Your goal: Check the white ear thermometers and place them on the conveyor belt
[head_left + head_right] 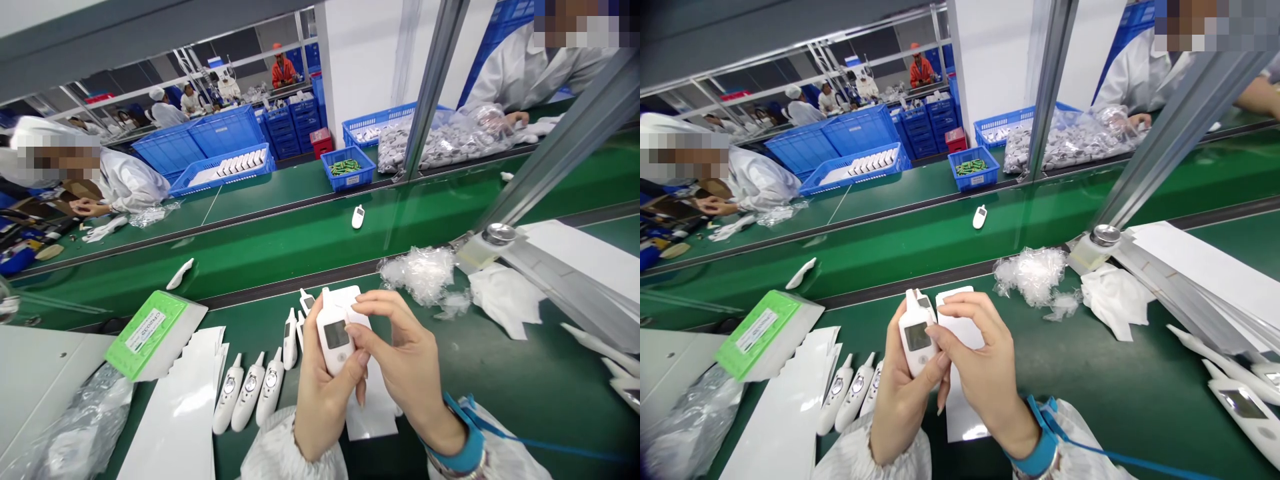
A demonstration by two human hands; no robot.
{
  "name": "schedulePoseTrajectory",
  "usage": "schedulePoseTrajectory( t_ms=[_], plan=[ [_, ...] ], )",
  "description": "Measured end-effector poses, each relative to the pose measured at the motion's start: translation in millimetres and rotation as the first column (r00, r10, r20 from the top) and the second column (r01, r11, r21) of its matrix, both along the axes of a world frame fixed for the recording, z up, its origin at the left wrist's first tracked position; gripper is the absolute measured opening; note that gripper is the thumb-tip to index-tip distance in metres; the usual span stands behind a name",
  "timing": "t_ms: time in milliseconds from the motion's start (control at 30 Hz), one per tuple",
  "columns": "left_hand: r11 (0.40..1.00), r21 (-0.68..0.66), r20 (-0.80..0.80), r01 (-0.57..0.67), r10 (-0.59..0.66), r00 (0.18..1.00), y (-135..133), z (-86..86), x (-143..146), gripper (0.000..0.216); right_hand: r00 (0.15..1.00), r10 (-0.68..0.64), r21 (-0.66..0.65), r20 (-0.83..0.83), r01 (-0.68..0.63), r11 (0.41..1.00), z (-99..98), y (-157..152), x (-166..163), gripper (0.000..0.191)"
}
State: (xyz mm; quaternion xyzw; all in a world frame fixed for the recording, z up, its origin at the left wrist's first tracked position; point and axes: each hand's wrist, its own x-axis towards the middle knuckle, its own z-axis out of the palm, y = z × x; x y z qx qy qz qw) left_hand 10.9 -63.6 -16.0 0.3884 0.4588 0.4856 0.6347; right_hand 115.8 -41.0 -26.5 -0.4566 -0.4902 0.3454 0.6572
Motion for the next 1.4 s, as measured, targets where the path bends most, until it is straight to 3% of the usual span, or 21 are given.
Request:
schedulePoseTrajectory(
  t_ms=[267, 467, 800, 1000, 1267, 1400],
  plan=[
    [1.0, -0.003, 0.114, -0.031, 0.031, 0.993, -1, -3.4, 2, 0.107, 0.997, -0.049, 0.115, 0.061, 0.042, 0.992, 5.4, -9, -6, 0.02],
    [1.0, -0.007, 0.086, -0.007, 0.007, 0.996, -4, -3.3, 0, 0.103, 0.986, -0.085, 0.207, 0.142, 0.054, 0.977, 10.0, -12, -6, 0.02],
    [0.999, -0.001, -0.02, -0.036, 0.036, 0.999, -3, -1.0, 1, 0.107, 0.984, -0.072, 0.16, 0.163, 0.046, 0.986, 3.3, -9, -4, 0.018],
    [0.996, 0.009, -0.146, -0.084, 0.085, 0.986, -6, -0.7, 0, 0.095, 0.982, -0.056, 0.204, 0.181, 0.018, 0.979, 3.2, -8, -3, 0.021],
    [0.999, 0.005, -0.146, -0.033, 0.033, 0.989, -3, 1.6, -2, 0.084, 0.998, -0.006, 0.105, 0.063, 0.0, 0.994, 3.0, -3, -5, 0.014],
    [0.998, 0.052, -0.182, -0.045, 0.054, 0.982, -3, -5.4, -3, 0.082, 0.993, 0.007, 0.073, 0.122, -0.016, 0.997, 1.8, 1, 3, 0.013]
  ],
)
